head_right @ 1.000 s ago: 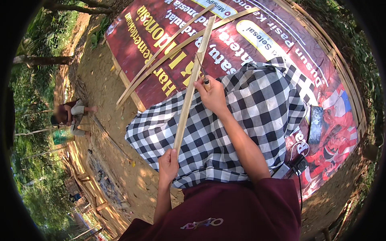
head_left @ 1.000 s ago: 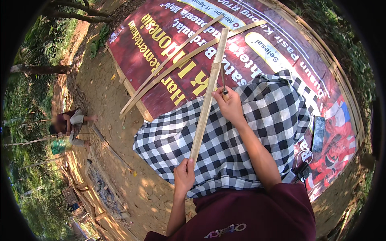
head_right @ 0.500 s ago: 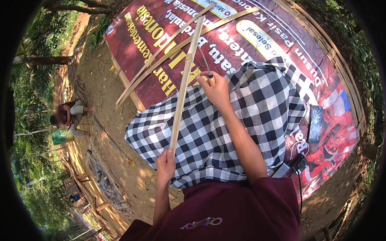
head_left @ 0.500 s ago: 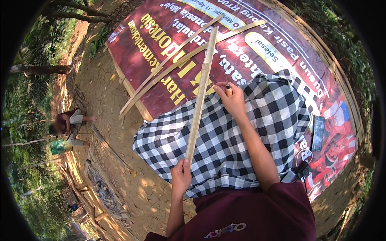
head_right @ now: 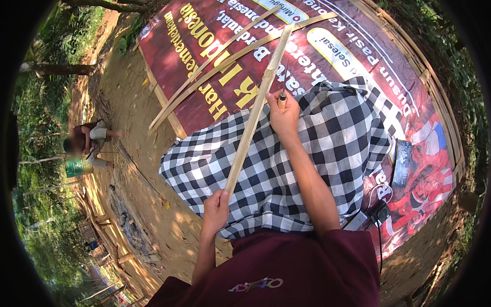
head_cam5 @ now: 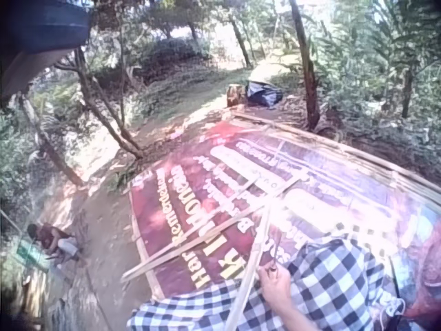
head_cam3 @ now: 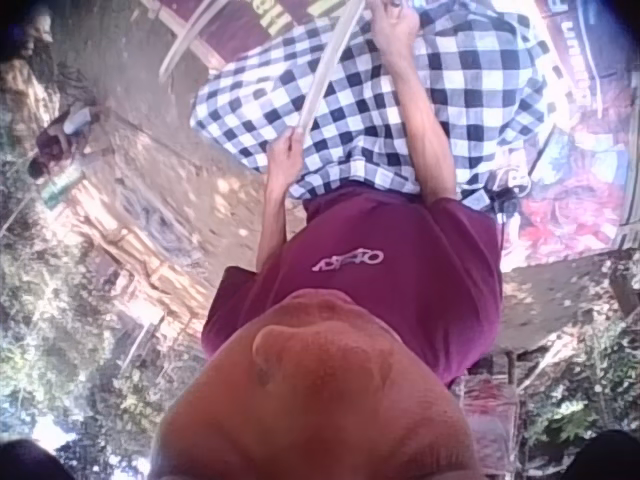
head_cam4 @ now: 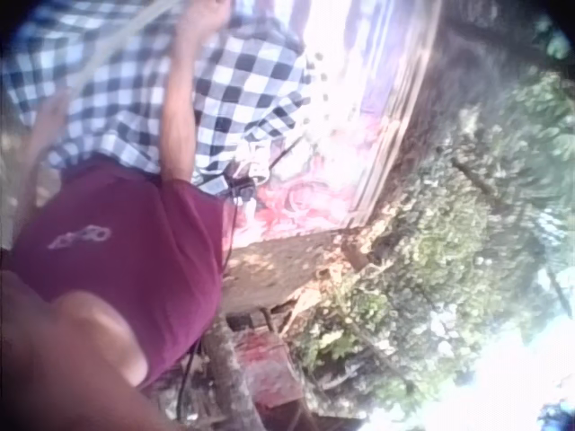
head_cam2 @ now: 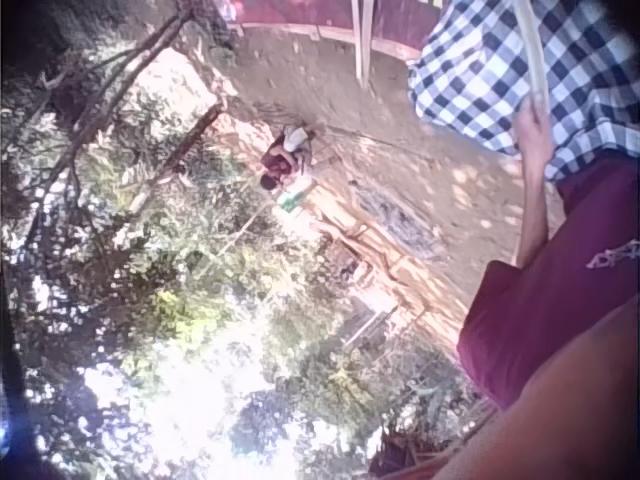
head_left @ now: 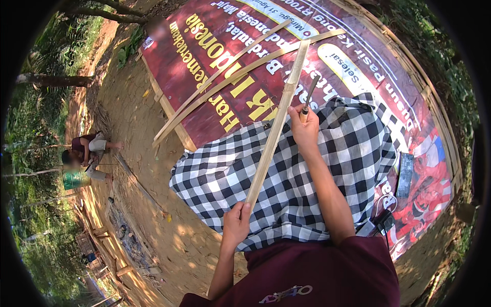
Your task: The person uses a curved blade to shave and smooth the outer surface of long bamboo strips while working over a patterned cloth spread on a wooden platform.
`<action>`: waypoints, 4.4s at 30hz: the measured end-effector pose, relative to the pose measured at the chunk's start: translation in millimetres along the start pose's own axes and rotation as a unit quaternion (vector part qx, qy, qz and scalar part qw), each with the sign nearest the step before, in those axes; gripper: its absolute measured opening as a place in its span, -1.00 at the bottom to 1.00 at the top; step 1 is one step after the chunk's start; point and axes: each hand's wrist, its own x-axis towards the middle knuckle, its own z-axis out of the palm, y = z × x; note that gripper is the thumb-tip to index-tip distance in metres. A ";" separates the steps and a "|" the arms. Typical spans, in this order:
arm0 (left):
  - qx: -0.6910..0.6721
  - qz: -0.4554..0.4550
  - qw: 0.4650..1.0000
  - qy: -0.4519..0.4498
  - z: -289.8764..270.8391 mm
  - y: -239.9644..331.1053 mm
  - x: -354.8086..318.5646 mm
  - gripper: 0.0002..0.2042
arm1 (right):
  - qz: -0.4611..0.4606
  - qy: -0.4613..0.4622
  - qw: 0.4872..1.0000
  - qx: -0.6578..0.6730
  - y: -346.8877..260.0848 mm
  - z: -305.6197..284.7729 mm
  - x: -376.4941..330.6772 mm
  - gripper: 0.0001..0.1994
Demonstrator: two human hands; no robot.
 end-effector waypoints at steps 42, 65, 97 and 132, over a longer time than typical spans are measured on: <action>0.298 0.096 0.949 0.041 -78.6 36.4 -1.0 -0.67 | -0.304 -0.306 0.830 -0.354 -4.3 28.5 -43.2 -0.74; -0.463 0.475 0.702 0.259 -147.7 73.0 24.2 -0.56 | -0.197 -0.337 0.893 -0.222 -84.2 84.9 -59.9 -0.84; -0.547 0.422 0.596 0.408 -176.6 91.1 34.1 -0.57 | -0.079 -0.407 0.878 -0.239 -71.8 60.7 -123.0 -0.67; -0.532 0.463 0.604 0.372 -173.3 89.7 46.8 -0.57 | -0.364 -0.589 0.635 -0.343 -110.2 24.8 -200.7 -0.71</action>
